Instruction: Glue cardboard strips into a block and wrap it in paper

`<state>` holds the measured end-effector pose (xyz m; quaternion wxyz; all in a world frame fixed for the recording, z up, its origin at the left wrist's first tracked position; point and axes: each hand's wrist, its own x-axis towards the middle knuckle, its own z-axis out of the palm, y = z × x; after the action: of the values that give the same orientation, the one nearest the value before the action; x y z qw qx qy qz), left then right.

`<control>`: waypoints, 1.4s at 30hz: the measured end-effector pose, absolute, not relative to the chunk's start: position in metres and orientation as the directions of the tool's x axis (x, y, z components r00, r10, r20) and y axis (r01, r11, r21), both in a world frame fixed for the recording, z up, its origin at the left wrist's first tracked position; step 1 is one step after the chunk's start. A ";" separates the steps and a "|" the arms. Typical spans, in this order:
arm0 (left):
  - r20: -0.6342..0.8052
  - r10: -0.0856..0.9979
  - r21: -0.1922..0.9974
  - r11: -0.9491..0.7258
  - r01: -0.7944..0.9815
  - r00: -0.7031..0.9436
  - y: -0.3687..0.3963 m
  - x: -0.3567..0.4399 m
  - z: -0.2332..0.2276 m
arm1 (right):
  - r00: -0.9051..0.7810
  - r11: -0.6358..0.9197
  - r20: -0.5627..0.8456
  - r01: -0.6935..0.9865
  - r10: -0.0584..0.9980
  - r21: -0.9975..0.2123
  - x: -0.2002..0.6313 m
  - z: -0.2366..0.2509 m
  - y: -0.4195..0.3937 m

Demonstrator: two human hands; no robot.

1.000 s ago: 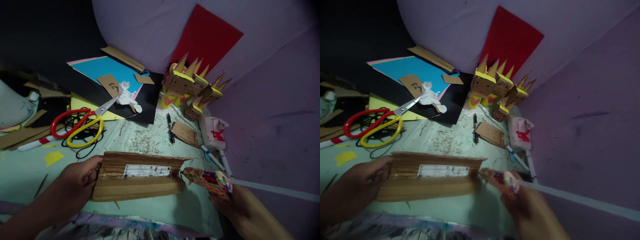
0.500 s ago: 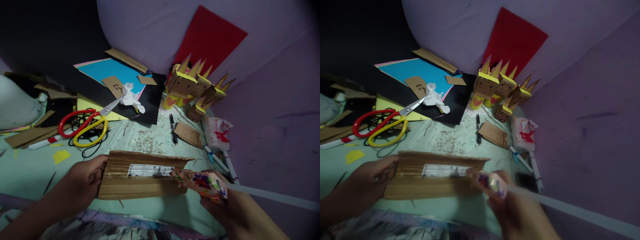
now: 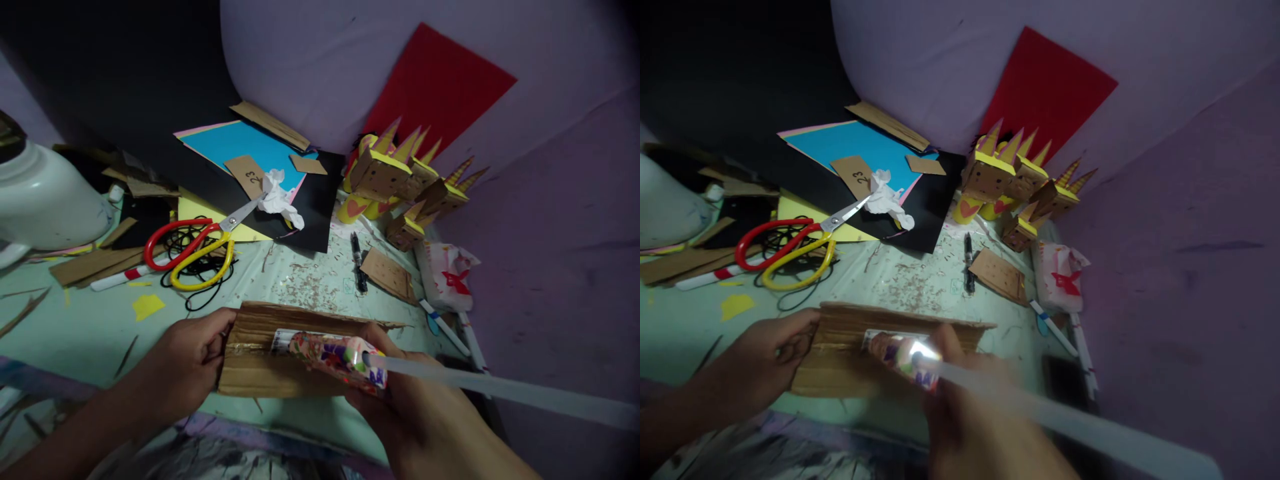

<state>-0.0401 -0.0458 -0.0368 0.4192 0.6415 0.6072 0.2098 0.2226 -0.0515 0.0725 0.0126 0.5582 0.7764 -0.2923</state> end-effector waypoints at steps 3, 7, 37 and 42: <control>-0.257 0.943 0.818 0.095 0.567 0.213 -0.046 -0.042 -0.040 | -0.375 0.208 -0.327 0.870 0.867 -0.447 0.221 0.071 -0.050; -0.261 0.937 0.849 0.108 0.518 0.233 -0.046 -0.042 -0.042 | -0.354 0.148 -0.324 0.843 0.877 -0.518 0.219 0.073 -0.048; -0.278 0.927 0.880 0.140 0.454 0.252 -0.047 -0.039 -0.035 | -0.414 0.197 -0.311 0.816 0.855 -0.544 0.213 0.076 -0.037; -0.290 0.921 0.866 0.135 0.482 0.262 -0.047 -0.039 -0.037 | -0.476 0.269 -0.269 0.787 0.838 -0.555 0.211 0.079 -0.035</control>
<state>-0.0394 -0.0468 -0.0374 0.4971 0.6194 0.5662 0.2205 0.2108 -0.0347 0.0787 -0.0388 0.5105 0.7956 -0.3238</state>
